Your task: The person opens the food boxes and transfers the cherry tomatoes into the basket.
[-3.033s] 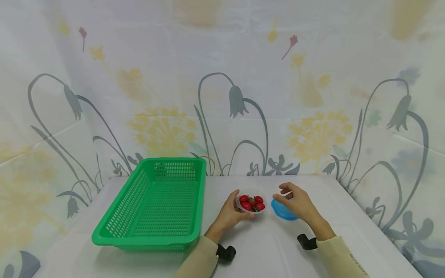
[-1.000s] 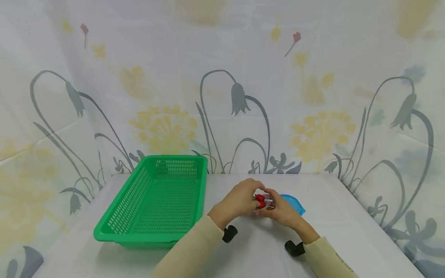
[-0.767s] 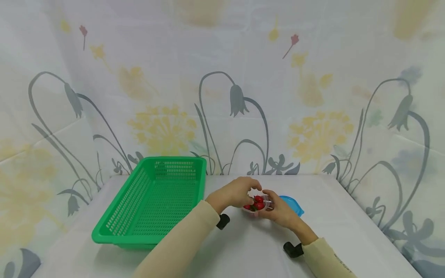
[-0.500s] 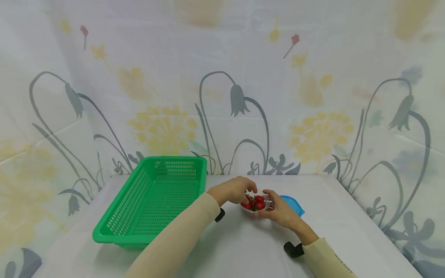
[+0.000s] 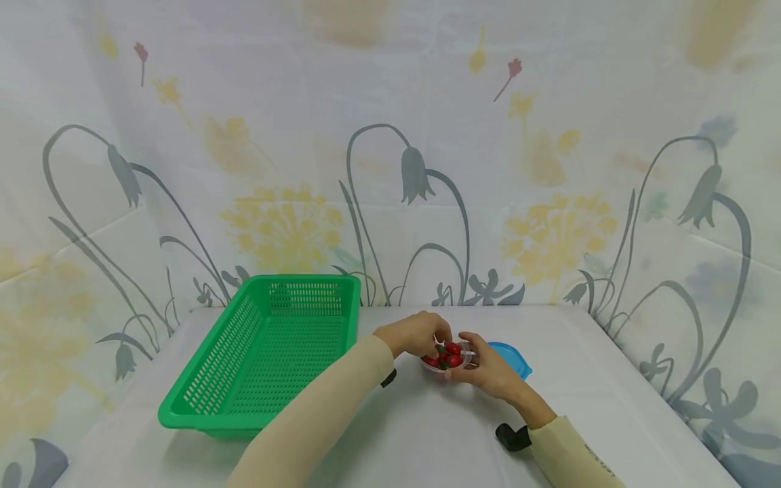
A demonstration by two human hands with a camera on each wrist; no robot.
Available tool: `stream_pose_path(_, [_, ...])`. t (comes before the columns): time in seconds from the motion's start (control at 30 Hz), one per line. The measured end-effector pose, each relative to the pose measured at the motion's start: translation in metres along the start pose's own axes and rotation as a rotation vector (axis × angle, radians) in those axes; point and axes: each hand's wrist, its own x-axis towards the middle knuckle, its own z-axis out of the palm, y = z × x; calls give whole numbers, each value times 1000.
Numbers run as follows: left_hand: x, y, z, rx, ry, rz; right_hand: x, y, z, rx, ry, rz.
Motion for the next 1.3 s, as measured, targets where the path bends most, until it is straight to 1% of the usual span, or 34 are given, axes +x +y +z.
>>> stream_pose_path(0.1, [4,-1,3,-2,9,5,5,10,0,-2,1,-4])
stream_pose_path(0.17, [6,-2,4,-1,10,9,6,12,-1,-4,-2,-4])
stream_pose_path(0.27, [10,-1,7,4,-6,11,6,11,-1,-7,-6,-2])
stream_pose_path(0.37, [12,0,8,20,-31,-1,5,9,-2,-19,-9,-6])
stream_pose_path(0.5, [13,4,9,71,-54,-19,6,9,-1,0,-10,-19])
stream_pose_path(0.6, [14,5,10,107,-60,-13,6,10,-1,7,-8,-24])
stream_pose_path(0.7, [15,4,11,112,-63,-2,7,11,-1,-7,-3,-23])
stream_pose_path(0.8, [16,3,13,103,-56,2,6,11,-1,-18,-3,-22])
stream_pose_path(1.0, [16,2,14,132,-26,36,6,9,0,-23,-4,-9])
stream_pose_path(1.2, [17,-2,13,102,0,56,5,8,0,-20,-6,-5])
stream_pose_path(1.3, [17,-3,11,87,19,79,5,8,0,-12,-7,-4])
